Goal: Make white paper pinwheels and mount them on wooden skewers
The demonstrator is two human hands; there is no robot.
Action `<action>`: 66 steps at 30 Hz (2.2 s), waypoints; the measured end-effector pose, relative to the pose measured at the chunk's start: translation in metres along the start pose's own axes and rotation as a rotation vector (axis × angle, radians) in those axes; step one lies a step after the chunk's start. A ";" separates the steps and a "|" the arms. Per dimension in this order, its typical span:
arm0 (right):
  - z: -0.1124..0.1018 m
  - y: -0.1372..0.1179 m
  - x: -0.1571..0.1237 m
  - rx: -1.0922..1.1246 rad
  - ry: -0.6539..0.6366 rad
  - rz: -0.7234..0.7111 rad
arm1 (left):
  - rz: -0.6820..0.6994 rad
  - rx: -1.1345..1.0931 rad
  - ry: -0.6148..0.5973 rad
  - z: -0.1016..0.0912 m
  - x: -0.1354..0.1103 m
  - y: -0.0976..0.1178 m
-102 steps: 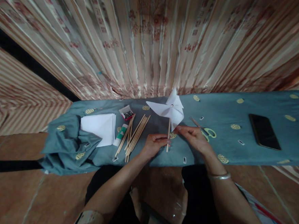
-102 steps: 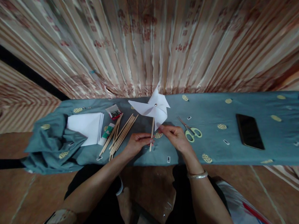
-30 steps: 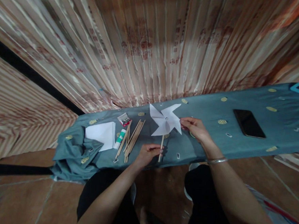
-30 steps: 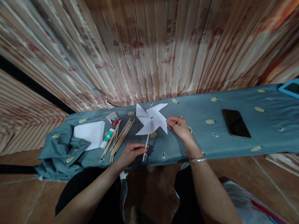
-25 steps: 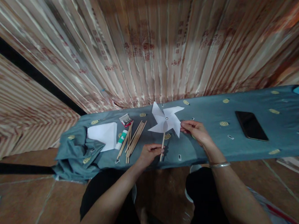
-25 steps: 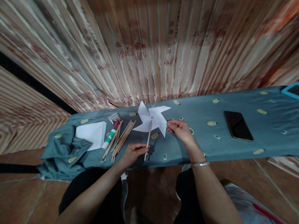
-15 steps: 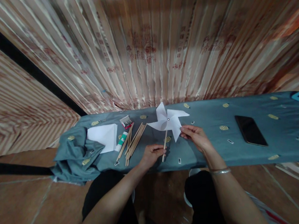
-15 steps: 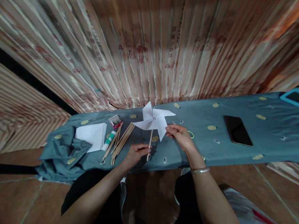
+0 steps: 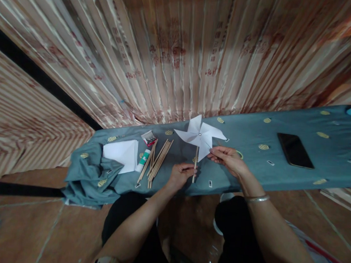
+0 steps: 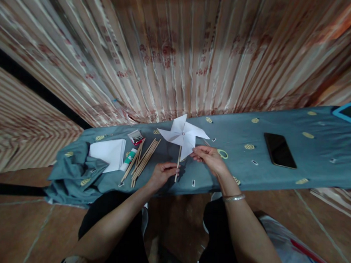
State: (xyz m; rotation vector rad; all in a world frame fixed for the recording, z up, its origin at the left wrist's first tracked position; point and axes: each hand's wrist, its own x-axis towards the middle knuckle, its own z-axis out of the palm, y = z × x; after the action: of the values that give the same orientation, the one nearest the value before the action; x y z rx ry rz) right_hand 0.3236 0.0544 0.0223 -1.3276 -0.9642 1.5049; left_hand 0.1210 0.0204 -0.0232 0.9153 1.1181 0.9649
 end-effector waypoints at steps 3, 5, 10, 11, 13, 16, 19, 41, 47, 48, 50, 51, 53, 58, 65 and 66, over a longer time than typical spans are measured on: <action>0.003 -0.001 -0.001 -0.004 -0.008 0.015 | 0.012 0.038 -0.012 -0.001 0.000 0.001; 0.006 -0.002 -0.002 -0.011 -0.008 0.021 | 0.020 0.059 -0.020 -0.001 0.000 0.002; 0.009 -0.004 -0.005 -0.035 -0.019 0.025 | 0.028 0.002 -0.036 0.001 -0.001 0.004; 0.010 -0.004 -0.006 -0.039 -0.023 0.024 | 0.020 -0.005 -0.032 0.002 -0.001 0.004; 0.010 -0.003 -0.006 -0.050 -0.033 0.018 | 0.005 -0.010 -0.017 0.004 -0.001 0.005; 0.011 -0.001 -0.005 -0.058 -0.047 0.015 | -0.005 -0.030 0.000 0.005 -0.001 0.004; 0.013 0.000 -0.004 -0.064 -0.067 0.019 | 0.000 -0.041 -0.004 0.005 0.000 0.004; -0.022 -0.007 0.001 -0.060 0.074 -0.121 | 0.010 0.015 -0.038 -0.003 -0.001 0.004; -0.035 -0.010 0.008 0.085 0.357 -0.300 | -0.020 -0.008 -0.104 -0.003 -0.006 0.004; -0.034 -0.010 0.009 0.082 0.350 -0.296 | -0.025 -0.011 -0.105 -0.003 -0.007 0.005; -0.030 -0.010 0.009 0.047 0.309 -0.269 | -0.028 -0.011 -0.102 -0.003 -0.008 0.006; -0.028 -0.010 0.009 0.024 0.284 -0.250 | -0.027 -0.008 -0.101 -0.002 -0.008 0.006; -0.024 -0.009 0.009 -0.015 0.241 -0.211 | -0.020 0.006 -0.096 -0.002 -0.007 0.005; -0.017 -0.009 0.008 -0.029 0.213 -0.139 | -0.012 0.033 -0.071 -0.004 -0.003 0.000; -0.010 -0.009 0.004 -0.042 0.171 -0.126 | -0.016 -0.025 -0.063 -0.003 -0.003 0.003; -0.009 -0.009 0.004 -0.037 0.163 -0.121 | -0.016 -0.035 -0.062 -0.003 -0.003 0.004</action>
State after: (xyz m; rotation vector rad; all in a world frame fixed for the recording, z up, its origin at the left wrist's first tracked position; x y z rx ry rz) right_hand 0.3338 0.0609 0.0282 -1.3710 -0.9538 1.2729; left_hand 0.1170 0.0188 -0.0188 0.9009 1.0513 0.9345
